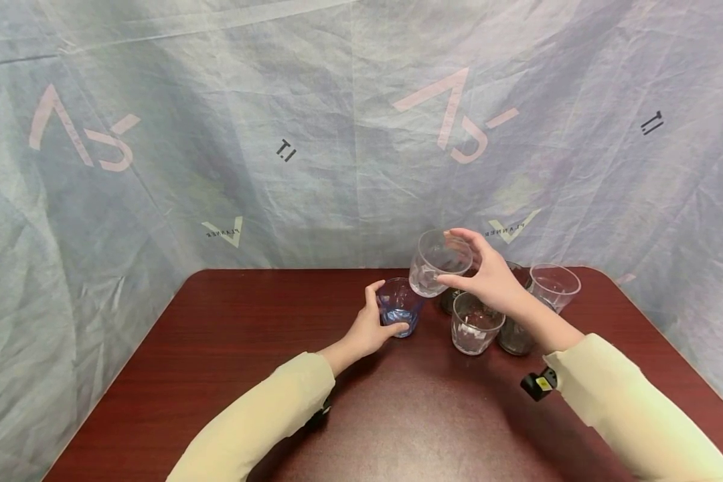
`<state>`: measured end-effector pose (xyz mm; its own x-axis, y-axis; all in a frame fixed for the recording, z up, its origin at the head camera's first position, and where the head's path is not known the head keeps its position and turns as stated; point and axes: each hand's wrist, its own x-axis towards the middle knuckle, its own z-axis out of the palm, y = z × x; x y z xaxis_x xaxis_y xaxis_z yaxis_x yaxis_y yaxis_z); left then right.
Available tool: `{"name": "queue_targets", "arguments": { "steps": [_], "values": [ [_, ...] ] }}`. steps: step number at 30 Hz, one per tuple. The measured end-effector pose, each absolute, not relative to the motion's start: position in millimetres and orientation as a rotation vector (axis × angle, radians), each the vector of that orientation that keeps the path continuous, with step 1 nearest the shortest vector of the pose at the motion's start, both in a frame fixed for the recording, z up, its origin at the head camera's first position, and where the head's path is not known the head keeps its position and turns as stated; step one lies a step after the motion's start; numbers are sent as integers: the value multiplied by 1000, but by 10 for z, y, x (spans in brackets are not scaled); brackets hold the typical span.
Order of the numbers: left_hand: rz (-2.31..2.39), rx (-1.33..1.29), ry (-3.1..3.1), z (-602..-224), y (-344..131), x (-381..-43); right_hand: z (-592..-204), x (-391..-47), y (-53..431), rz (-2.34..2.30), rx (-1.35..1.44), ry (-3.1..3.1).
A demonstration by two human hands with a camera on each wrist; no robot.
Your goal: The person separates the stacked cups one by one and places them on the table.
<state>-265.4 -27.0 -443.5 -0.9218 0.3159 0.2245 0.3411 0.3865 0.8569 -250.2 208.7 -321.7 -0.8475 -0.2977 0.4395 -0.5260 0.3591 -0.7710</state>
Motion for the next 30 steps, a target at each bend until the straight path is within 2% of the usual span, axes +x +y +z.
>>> {"name": "queue_targets", "arguments": {
  "steps": [11,17,30],
  "values": [
    [-1619,-615,-2600,-4453,-275,-2660,-3087,-2305,2492,1407,672,-2372],
    [-1606,-615,-2602,-4451,-274,-2651,-3034,-2153,2771,1361,538,-2417],
    [-1606,-619,-2604,-4426,-276,-2638,-3137,-1899,3455,1454,383,-2295]
  ]
}}
